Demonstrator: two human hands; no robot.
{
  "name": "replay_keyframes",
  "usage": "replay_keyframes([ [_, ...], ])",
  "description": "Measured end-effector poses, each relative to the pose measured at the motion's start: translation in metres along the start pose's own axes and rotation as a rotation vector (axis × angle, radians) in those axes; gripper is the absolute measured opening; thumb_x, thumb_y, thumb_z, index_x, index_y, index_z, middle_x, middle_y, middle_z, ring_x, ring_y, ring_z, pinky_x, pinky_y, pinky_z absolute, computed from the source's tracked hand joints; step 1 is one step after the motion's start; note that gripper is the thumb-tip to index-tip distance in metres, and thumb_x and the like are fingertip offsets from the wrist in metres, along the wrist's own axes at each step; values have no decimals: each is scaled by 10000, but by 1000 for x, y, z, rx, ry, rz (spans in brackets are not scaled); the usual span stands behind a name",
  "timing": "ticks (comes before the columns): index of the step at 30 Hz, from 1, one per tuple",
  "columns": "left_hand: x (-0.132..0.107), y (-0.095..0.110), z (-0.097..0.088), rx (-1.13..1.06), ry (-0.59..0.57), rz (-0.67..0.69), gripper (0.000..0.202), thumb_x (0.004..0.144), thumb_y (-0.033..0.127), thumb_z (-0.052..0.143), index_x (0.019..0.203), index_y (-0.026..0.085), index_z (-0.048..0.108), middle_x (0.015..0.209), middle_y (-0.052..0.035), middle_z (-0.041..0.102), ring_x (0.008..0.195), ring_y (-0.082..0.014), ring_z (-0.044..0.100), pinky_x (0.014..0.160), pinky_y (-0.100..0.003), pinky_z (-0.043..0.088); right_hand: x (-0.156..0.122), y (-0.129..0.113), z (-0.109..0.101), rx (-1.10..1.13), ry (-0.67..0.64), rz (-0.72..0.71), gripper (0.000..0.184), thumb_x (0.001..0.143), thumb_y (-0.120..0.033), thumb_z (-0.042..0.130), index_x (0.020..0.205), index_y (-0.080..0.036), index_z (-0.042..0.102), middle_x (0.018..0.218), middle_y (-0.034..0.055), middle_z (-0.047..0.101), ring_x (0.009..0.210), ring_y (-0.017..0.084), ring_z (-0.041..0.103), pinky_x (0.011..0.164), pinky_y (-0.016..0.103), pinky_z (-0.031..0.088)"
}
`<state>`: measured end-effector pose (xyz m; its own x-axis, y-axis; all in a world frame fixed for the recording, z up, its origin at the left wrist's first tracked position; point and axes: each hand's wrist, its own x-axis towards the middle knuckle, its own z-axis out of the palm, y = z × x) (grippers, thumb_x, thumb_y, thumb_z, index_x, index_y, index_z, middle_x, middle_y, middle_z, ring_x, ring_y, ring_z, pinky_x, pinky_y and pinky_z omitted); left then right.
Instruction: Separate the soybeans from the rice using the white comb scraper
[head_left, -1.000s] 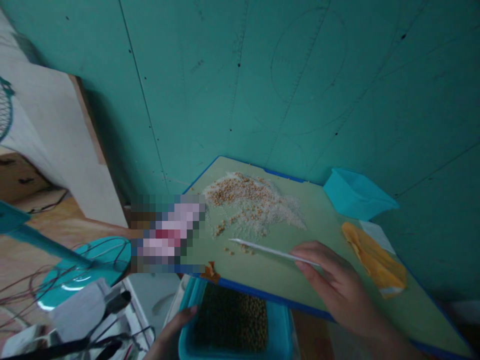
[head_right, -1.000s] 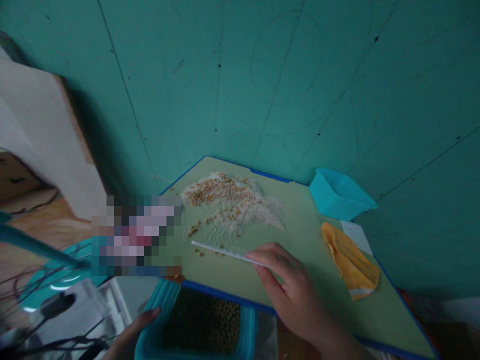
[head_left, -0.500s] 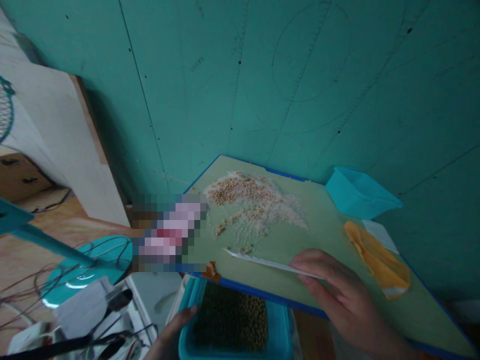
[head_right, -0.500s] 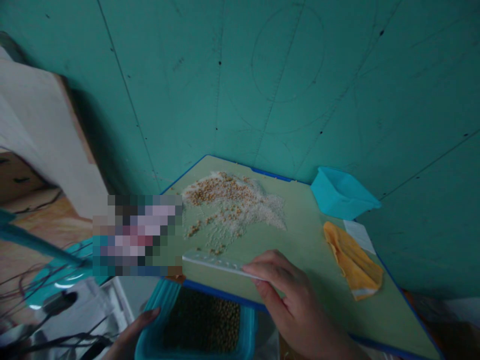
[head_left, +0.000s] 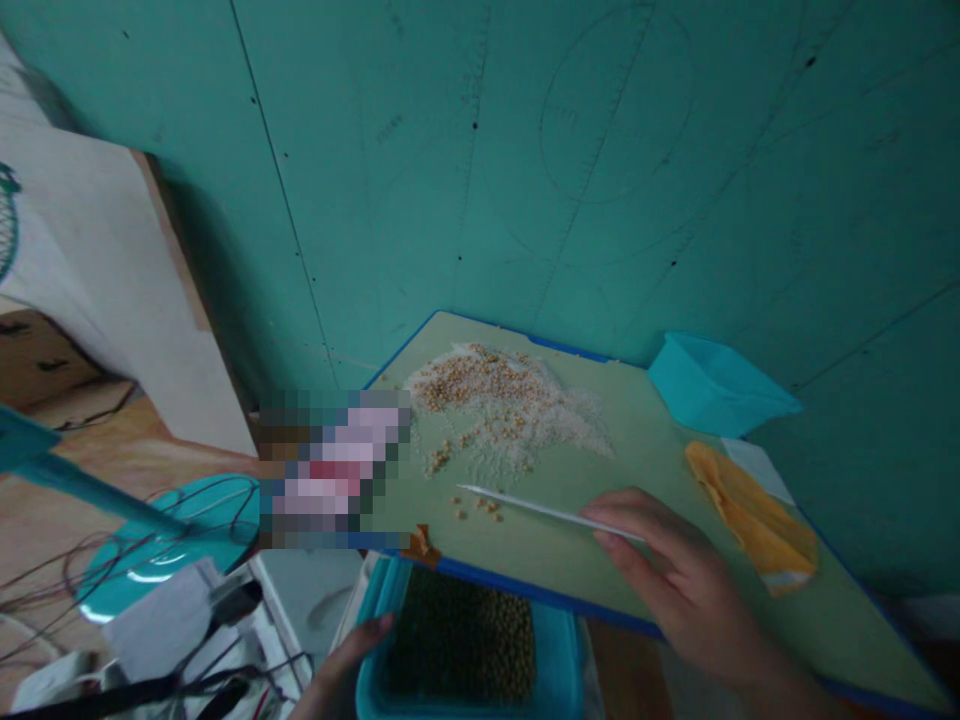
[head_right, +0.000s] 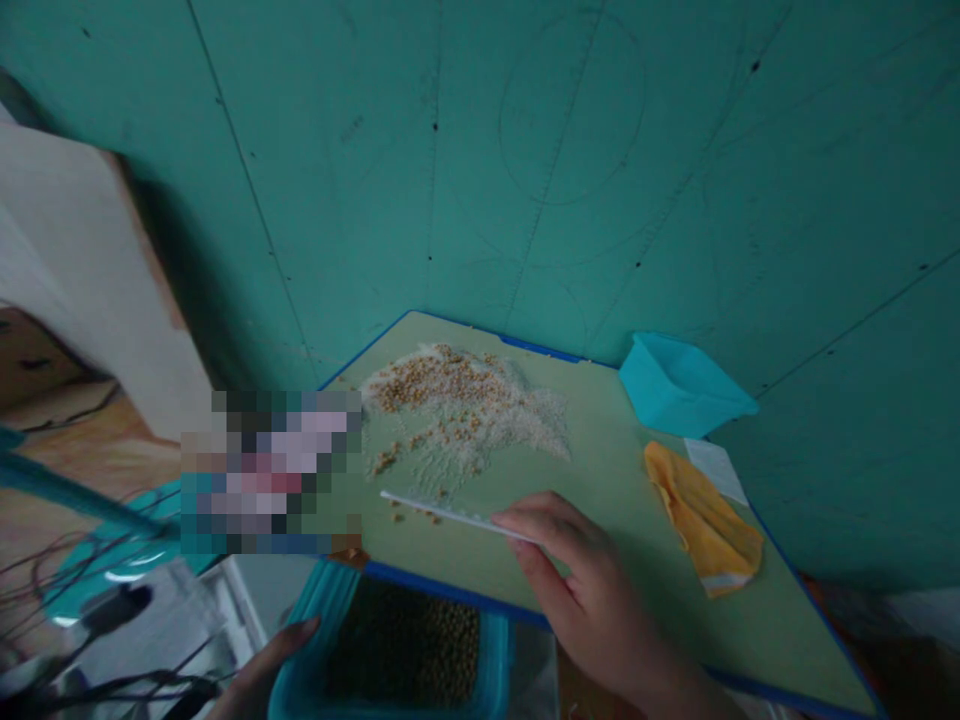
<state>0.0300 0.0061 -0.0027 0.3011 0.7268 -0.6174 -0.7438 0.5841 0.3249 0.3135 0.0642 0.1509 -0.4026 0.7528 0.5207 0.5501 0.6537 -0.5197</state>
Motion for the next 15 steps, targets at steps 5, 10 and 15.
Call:
replay_keyframes([
  [5,-4,2,2,19,9,-10,343,732,372,643,1001,175,727,1053,23,743,1226,-311,465,1014,-374,400,-2,-6,0,3,-48,-31,348,857,-76,484,1092,-318,567,977,6,650,929,126,623,791,217,510],
  [10,-4,2,1,5,8,-13,327,769,363,607,1009,176,727,1051,69,743,1266,-278,404,1027,-314,374,-2,-8,0,11,-93,-41,370,866,-65,461,1117,-328,531,985,-4,630,936,108,610,811,205,498],
  [15,-5,1,3,-31,-29,-30,316,781,341,595,1008,165,725,1078,36,734,1257,-280,424,1042,-330,354,-3,-7,1,20,-110,-50,367,873,-65,447,1126,-322,513,988,-1,614,946,102,598,818,199,490],
])
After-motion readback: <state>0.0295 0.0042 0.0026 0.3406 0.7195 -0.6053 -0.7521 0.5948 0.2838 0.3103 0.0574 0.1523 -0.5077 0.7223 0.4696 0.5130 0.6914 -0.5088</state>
